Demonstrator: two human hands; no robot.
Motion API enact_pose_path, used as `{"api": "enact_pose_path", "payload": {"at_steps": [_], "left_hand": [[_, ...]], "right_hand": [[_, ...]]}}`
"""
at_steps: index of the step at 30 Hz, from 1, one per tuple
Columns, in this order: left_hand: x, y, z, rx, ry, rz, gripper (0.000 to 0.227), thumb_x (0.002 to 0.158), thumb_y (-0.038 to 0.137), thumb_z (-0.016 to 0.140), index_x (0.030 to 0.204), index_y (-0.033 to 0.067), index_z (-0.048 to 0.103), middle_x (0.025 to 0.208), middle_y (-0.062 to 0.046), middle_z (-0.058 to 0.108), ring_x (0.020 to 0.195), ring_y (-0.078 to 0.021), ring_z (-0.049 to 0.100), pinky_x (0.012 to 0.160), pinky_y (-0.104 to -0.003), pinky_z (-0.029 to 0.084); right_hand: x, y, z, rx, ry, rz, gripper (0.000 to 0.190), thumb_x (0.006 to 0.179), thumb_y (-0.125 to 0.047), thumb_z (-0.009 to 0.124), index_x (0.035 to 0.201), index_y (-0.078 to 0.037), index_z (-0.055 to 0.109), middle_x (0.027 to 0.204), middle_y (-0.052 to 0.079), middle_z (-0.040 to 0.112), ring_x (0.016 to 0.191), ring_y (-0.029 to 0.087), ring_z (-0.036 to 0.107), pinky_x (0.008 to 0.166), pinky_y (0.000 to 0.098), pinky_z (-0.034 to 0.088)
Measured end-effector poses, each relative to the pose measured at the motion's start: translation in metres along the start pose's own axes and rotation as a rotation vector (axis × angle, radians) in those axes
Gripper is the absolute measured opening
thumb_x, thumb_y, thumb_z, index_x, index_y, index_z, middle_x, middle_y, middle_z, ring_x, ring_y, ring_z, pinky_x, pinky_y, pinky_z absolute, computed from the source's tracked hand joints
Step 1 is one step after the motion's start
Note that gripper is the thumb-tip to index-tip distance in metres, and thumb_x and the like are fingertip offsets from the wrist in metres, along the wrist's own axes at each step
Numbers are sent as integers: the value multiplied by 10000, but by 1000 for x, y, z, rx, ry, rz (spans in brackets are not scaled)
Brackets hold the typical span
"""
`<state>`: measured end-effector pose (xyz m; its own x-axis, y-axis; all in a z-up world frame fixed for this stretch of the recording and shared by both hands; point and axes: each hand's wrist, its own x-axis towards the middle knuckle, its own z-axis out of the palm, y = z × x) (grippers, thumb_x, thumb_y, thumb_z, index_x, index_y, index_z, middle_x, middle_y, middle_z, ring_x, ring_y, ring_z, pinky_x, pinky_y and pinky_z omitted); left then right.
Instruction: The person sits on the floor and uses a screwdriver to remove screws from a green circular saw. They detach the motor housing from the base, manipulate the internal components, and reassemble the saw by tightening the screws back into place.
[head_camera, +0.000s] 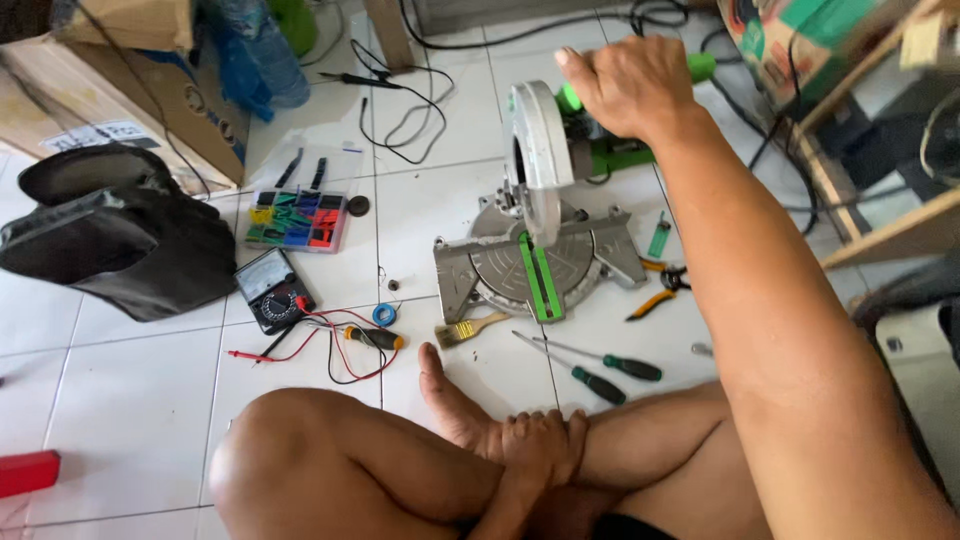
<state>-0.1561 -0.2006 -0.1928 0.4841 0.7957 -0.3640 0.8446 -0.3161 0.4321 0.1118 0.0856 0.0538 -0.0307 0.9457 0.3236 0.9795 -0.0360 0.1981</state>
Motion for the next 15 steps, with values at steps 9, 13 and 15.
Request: {"api": "enact_pose_path", "payload": {"at_steps": [9, 13, 15], "left_hand": [[29, -11, 50, -83, -65, -143, 617, 1031, 626, 356, 1050, 136, 732, 1019, -169, 729, 1008, -421, 670, 893, -564, 459], [42, -13, 57, -299, 3, -195, 488, 963, 637, 502, 1022, 204, 720, 973, -144, 731, 963, -405, 681, 851, -546, 485], [48, -13, 59, -376, 21, -214, 452, 940, 642, 551, 1013, 227, 716, 958, -135, 732, 948, -400, 685, 837, -540, 493]], "right_hand": [[-1, -3, -3, 12, -13, -27, 837, 1170, -639, 124, 1001, -176, 800, 787, 245, 721, 714, 540, 656, 566, 587, 419], [-2, -5, -1, -68, -26, 22, 824, 1214, -595, 169, 977, -118, 799, 779, 257, 724, 721, 524, 684, 594, 570, 450], [-5, -5, 3, -88, -12, 12, 780, 1220, -581, 189, 1029, -141, 804, 794, 261, 732, 723, 533, 683, 599, 572, 455]]}}
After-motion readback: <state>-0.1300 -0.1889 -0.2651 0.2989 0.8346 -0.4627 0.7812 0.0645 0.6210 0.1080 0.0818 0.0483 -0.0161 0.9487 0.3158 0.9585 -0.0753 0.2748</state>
